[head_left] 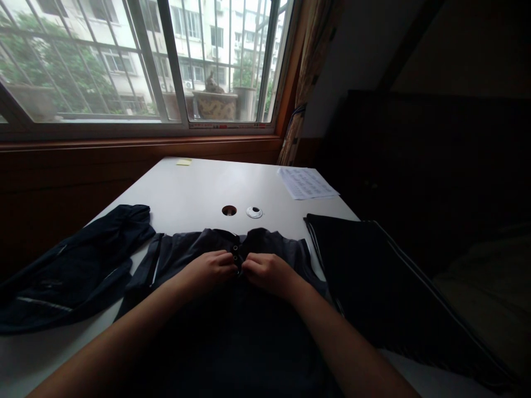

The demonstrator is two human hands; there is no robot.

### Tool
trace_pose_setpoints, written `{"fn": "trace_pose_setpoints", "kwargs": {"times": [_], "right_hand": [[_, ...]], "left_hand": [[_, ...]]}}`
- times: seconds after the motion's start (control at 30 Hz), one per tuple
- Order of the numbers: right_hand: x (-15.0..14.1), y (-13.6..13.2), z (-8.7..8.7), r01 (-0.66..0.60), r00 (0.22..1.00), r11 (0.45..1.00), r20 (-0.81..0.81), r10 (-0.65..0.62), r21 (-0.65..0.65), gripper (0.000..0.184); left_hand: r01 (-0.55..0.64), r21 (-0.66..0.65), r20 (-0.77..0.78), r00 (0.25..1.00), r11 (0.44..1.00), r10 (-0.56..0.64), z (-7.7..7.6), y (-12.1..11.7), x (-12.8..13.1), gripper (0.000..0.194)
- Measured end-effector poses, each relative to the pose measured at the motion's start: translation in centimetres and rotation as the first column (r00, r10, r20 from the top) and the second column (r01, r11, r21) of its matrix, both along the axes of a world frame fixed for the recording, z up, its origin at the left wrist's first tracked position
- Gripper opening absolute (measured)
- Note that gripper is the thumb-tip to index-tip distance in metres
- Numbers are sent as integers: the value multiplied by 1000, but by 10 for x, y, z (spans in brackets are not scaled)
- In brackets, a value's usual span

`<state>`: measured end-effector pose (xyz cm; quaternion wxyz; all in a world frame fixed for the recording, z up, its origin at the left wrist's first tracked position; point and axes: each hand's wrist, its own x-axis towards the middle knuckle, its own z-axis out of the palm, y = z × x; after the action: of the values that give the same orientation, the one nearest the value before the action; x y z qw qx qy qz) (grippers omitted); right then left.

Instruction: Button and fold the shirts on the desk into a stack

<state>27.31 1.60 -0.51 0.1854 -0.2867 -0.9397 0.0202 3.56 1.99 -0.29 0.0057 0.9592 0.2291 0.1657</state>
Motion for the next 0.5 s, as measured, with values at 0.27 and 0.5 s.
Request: {"fn": "trace_pose_setpoints", "kwargs": {"times": [0.27, 0.5], "right_hand": [[2, 1, -3, -52, 989, 995, -143, 39, -88, 10], [3, -2, -3, -92, 957, 987, -284, 52, -128, 14]], "left_hand": [[22, 110, -53, 998, 994, -16, -3, 0, -2, 19], [8, 227, 125, 991, 974, -37, 4, -3, -2, 22]]}}
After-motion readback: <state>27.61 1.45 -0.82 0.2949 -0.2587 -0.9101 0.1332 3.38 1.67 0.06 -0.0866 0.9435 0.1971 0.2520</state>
